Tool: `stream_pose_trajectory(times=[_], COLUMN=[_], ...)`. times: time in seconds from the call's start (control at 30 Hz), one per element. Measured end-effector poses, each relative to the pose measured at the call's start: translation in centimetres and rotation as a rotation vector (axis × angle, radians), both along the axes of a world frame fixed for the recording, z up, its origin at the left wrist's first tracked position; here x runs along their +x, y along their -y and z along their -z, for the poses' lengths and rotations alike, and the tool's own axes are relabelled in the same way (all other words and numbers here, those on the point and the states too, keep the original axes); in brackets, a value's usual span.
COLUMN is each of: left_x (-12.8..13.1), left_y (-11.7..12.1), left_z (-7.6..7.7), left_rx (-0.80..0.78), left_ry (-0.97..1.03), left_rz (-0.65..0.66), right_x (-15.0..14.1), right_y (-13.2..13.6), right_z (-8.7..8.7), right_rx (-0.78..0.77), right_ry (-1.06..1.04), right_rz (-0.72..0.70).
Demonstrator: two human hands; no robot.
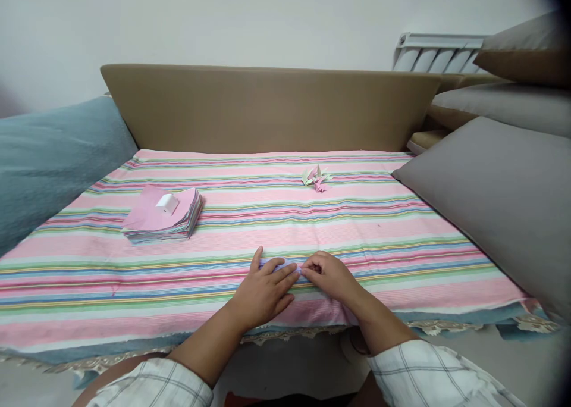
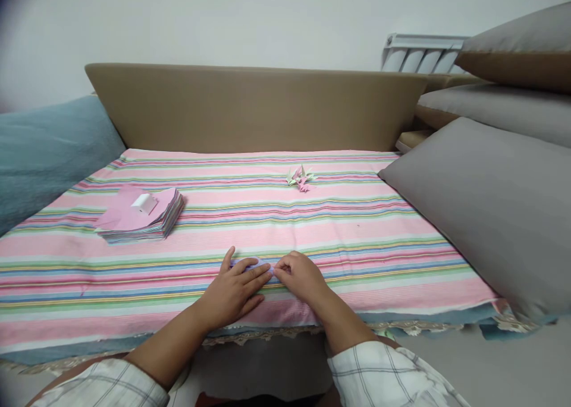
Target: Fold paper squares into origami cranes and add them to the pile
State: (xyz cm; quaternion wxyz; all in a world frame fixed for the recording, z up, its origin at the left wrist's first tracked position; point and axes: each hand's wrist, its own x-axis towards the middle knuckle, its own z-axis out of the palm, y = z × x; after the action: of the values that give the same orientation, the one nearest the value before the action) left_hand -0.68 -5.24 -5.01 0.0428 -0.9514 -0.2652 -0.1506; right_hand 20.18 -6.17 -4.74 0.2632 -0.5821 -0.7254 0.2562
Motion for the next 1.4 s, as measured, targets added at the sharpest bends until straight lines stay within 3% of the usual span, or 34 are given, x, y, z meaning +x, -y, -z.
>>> stream_pose_trajectory(times=[0.37, 0.67, 1.4], left_x=[0.1, 0.1, 0.0], left_y=[0.0, 0.1, 0.0], left_z=[-0.2, 0.0, -0.4], left_rx=[0.008, 0.0, -0.038], left_ry=[-0.005, 0.012, 0.02], left_rz=[-0.007, -0.005, -0.029], right_x=[-0.3, 0.8, 0.0], right_y=[-0.1, 0.0, 1.0], right_z=[0.3, 0.4, 0.9], right_rx=[-0.003, -0.064, 0.26], right_ry=[0.029, -0.11, 0.364], right_rz=[0.031, -0.005, -0.103])
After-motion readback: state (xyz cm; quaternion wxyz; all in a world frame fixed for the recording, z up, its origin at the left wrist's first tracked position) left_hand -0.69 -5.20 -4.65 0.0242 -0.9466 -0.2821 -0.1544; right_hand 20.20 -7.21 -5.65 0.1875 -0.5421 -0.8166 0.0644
